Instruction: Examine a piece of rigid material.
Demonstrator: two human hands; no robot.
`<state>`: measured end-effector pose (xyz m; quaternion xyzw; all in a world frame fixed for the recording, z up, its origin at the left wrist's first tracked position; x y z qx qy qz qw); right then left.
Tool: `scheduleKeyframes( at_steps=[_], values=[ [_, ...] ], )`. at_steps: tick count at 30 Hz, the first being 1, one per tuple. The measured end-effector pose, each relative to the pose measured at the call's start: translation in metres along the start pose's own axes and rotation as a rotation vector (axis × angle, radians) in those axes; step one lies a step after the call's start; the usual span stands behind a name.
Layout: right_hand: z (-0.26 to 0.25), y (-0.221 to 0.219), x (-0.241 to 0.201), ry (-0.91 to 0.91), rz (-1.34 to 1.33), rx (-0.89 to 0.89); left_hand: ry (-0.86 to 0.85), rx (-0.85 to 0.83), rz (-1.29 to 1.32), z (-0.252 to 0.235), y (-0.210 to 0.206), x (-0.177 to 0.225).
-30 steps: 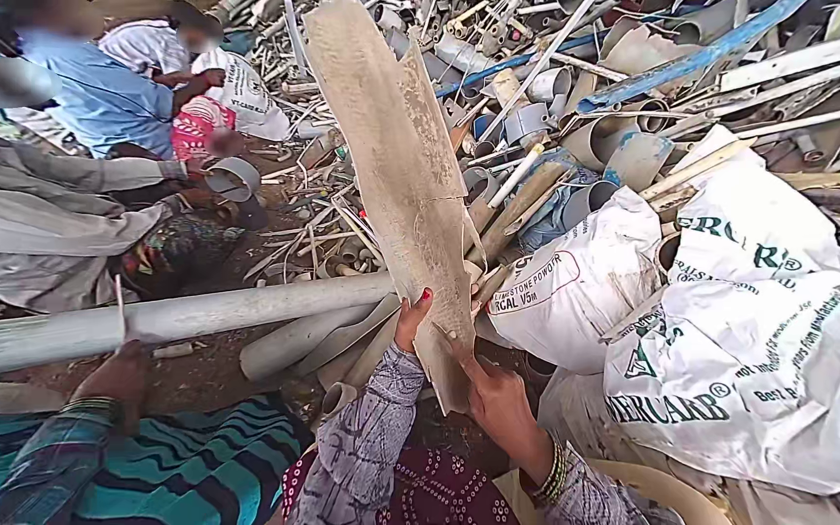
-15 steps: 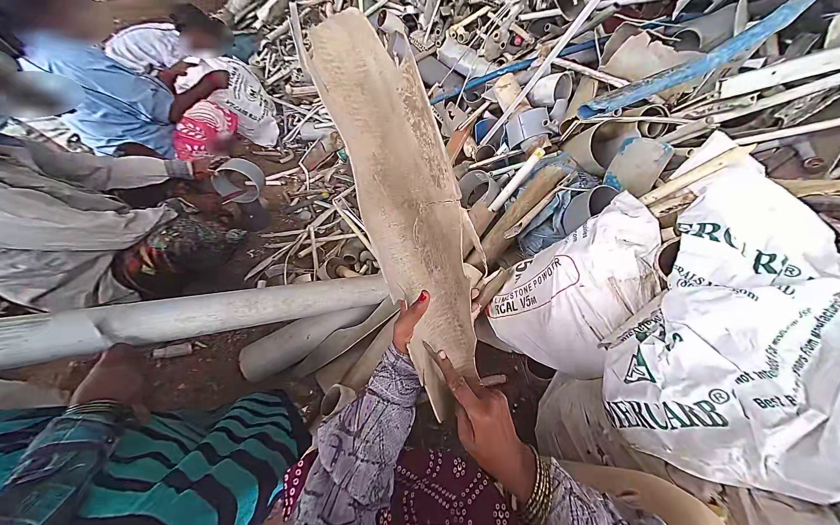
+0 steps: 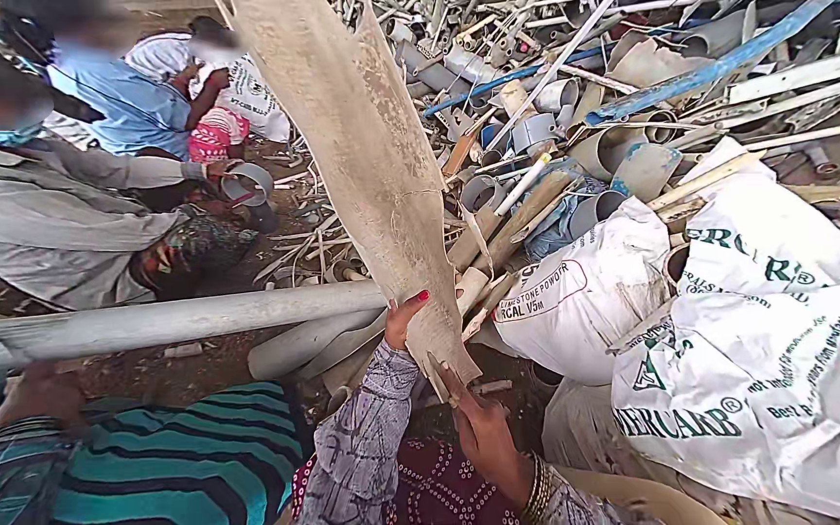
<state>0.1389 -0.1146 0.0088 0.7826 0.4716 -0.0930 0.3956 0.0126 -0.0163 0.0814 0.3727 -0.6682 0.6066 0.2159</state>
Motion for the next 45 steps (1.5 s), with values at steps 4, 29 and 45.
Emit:
scheduleKeyframes(
  at_steps=[4,29,45],
  values=[
    [-0.014,0.013,0.034,-0.137,0.152,-0.002,0.041,0.066,-0.046,-0.001,-0.002,-0.004],
    [-0.053,0.135,0.104,-0.959,-0.778,0.895,0.104,-0.926,-1.303,0.0,0.0,-0.002],
    [-0.069,0.101,0.109,-1.185,-0.928,1.007,0.537,-0.202,-0.422,0.016,-0.022,-0.016]
  ],
)
Point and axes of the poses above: each hand's wrist, its own z-axis away from the middle knuckle, its own y-axis out of the back of the hand, x = y × z, the point moved 4 cm from there along -z, towards the middle knuckle, and after that the axes turned 2 degrees about y, right-handed, at the moved point
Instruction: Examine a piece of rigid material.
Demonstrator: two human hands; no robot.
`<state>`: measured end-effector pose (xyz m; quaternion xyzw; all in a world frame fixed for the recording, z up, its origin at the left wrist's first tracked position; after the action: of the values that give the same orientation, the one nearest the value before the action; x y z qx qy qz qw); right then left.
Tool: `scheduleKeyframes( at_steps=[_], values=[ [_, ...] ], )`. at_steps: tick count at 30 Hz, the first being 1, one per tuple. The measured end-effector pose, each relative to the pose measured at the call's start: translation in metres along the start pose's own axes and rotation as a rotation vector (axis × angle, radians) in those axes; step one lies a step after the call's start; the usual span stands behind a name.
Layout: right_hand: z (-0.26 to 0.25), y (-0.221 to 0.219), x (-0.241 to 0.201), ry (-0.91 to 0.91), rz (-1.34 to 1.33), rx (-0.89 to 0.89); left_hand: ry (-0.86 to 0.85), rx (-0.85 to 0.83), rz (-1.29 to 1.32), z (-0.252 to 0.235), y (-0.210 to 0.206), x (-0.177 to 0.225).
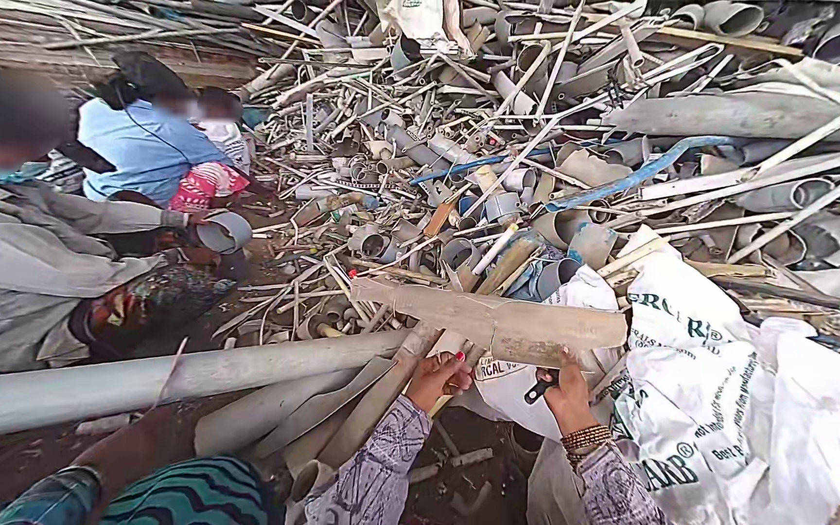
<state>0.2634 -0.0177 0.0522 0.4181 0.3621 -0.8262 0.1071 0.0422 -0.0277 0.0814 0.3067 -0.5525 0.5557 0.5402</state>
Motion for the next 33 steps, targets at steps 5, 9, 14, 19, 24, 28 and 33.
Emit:
scheduleKeyframes(
  at_steps=[5,9,14,19,24,28,33],
  values=[
    [0.037,-0.02,0.015,-0.357,-0.112,-0.198,-0.071,0.072,0.265,-0.02,-0.006,-0.015],
    [0.084,-0.018,0.048,-0.821,-0.169,-0.443,-0.652,-0.064,0.593,-0.027,0.023,-0.007],
    [0.108,0.003,0.072,-1.113,-0.064,-0.649,-1.029,-0.288,0.55,-0.004,0.024,0.022],
    [0.094,0.013,0.083,-1.023,0.128,-0.58,-0.803,0.399,0.652,-0.013,0.035,0.027],
    [0.084,0.016,0.092,-0.966,0.009,-0.487,-0.287,0.707,0.531,-0.022,0.021,-0.004],
    [0.094,0.014,0.086,-0.854,0.194,-0.676,-0.211,0.817,0.377,-0.02,0.028,0.008],
    [0.111,0.02,0.08,-0.545,0.786,-1.383,-0.513,0.766,0.473,-0.012,0.058,0.036]
  ],
)
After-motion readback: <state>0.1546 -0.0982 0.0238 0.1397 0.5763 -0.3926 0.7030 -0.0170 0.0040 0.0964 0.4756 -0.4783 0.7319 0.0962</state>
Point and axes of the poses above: each hand's wrist, its own z-axis away from the middle knuckle, its own y-axis out of the back of the hand, x = y × z, the point moved 4 cm from there along -z, towards the middle knuckle, and after that the axes turned 2 degrees about y, right-handed, at the moved point
